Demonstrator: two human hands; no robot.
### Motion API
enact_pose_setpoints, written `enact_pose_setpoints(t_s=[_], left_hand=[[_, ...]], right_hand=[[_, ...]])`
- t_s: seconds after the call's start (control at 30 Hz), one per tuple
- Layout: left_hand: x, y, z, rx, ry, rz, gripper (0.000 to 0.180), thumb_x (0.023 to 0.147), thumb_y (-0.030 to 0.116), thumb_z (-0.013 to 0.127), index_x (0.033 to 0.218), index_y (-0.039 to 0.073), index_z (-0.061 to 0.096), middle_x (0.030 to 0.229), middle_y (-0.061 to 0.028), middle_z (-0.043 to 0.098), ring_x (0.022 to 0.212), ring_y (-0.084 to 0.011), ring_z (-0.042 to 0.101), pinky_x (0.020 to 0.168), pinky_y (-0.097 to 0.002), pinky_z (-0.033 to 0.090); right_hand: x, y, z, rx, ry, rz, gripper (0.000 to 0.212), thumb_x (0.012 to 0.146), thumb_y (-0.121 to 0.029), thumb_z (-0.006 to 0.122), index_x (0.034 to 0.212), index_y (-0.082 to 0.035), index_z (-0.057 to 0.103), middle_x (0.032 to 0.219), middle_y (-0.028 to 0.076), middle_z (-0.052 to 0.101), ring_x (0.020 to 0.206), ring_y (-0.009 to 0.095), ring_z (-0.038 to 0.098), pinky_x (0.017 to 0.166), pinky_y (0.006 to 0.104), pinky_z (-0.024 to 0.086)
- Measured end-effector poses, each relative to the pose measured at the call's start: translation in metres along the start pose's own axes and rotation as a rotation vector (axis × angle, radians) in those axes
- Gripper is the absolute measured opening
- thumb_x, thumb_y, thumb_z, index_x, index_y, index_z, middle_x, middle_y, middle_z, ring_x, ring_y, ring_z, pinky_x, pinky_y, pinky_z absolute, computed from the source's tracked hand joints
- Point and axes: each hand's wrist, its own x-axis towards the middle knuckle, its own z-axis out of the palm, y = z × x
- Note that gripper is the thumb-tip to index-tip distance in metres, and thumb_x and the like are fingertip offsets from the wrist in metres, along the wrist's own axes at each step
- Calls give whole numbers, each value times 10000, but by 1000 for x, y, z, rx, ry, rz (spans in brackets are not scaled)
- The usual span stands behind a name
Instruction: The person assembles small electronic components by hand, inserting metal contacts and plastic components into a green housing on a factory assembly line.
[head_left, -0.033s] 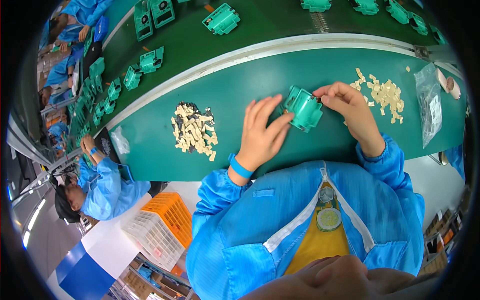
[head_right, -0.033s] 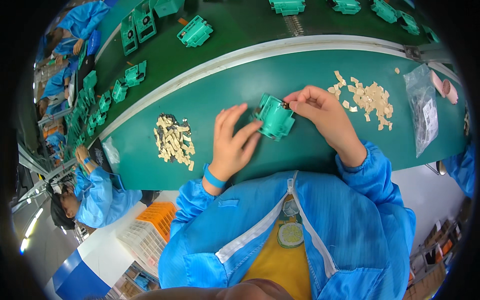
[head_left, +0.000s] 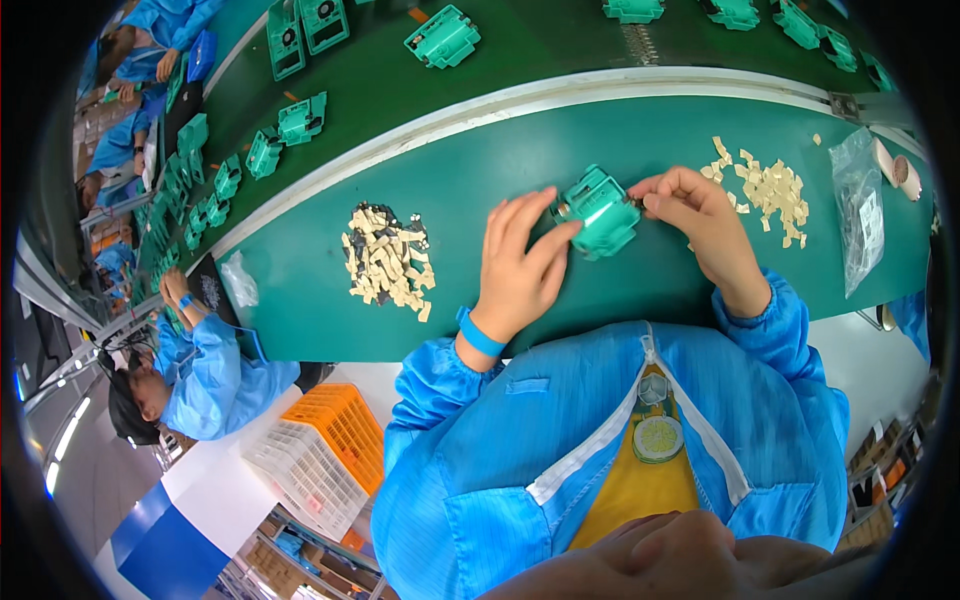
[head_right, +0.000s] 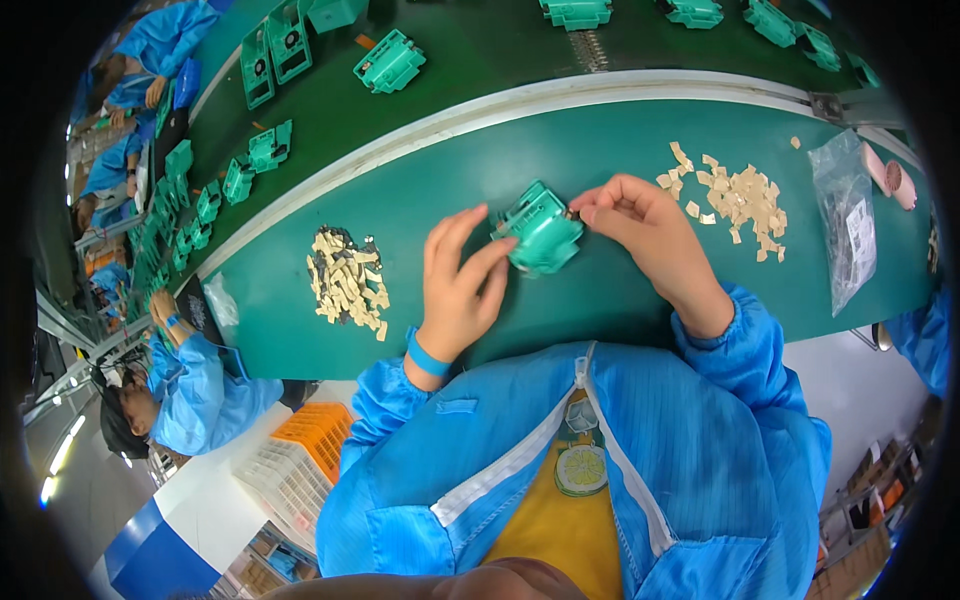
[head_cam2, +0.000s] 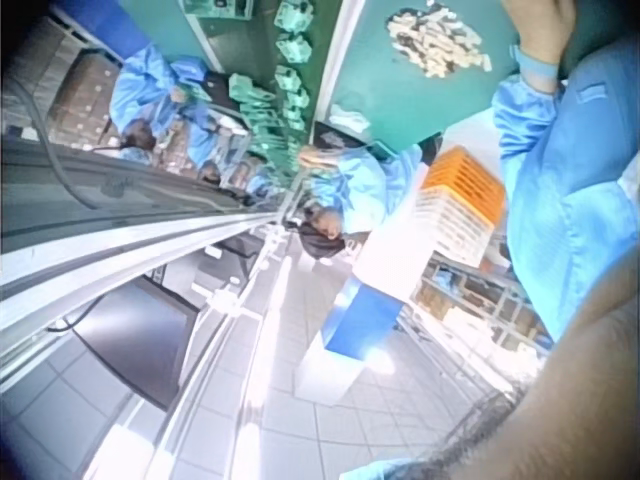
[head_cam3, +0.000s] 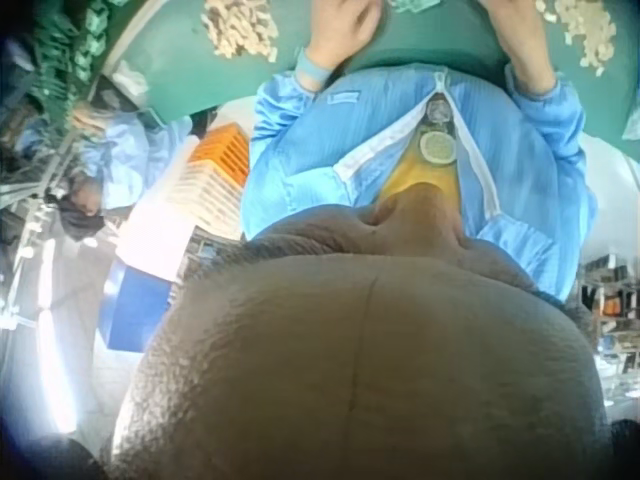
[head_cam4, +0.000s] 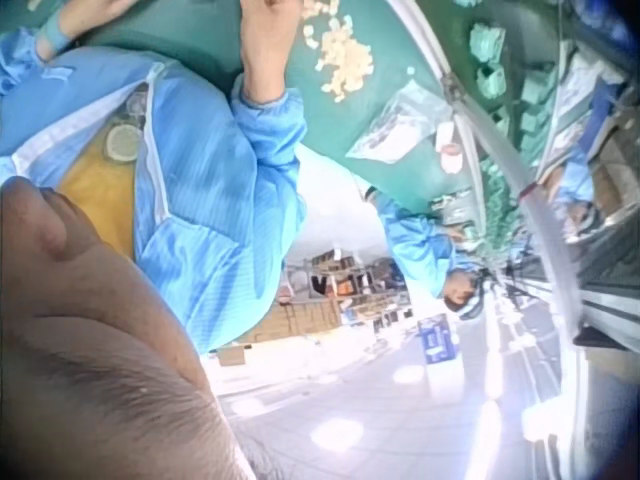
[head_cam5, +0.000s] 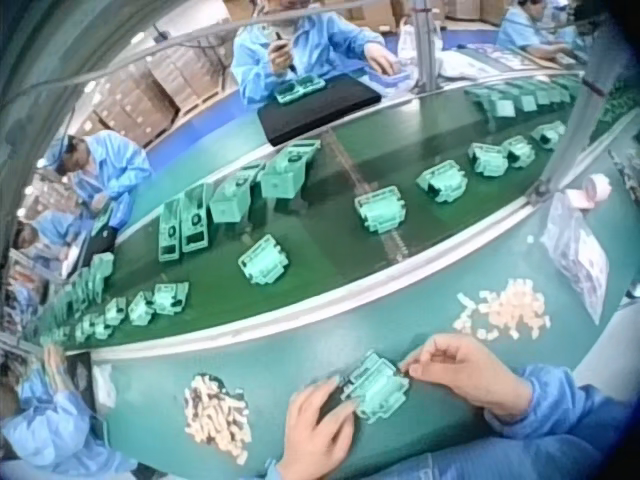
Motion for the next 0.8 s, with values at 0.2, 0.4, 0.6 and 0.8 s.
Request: enact_pose_setpoints(t_s=[0.2, 0.4, 0.6, 0.8], left_hand=[[17, 15, 4, -192, 27, -119, 523, 744, 114, 797, 1251, 82, 670, 1441, -173, 537, 1351, -437, 465, 1119, -521, 385], [37, 15, 24, -181, 46, -98, 572, 776, 109, 784, 1328, 88, 637, 1521, -191, 450, 1412, -440, 397, 1144, -529, 357], [40, 16, 30, -250, 26, -182, 574, 768, 53, 750, 1327, 72, 625, 1529, -193, 433, 1394, -428, 402, 1139, -507, 356], [42, 19, 37, -259, 46, -231, 556, 752, 20, 706, 1298, 66, 613, 1502, -178, 434, 1356, -408, 412, 1128, -492, 361]], right_hand=[[-4, 12, 1, -21, -51, 29, 94, 932, -23, 671, 869, -53, 607, 968, 35, 684, 871, 67, 615, 787, 227, 490], [0, 12, -2, -100, -35, 68, 119, 894, -7, 682, 835, -58, 592, 873, -7, 651, 791, 40, 577, 713, 209, 453], [4, -1, 2, -164, -7, 107, 155, 883, -6, 682, 816, -71, 558, 848, -23, 627, 770, 33, 546, 699, 205, 437], [3, 7, 8, -122, 89, 72, 164, 864, -3, 697, 815, -65, 554, 818, -28, 608, 741, 28, 518, 658, 209, 417]])
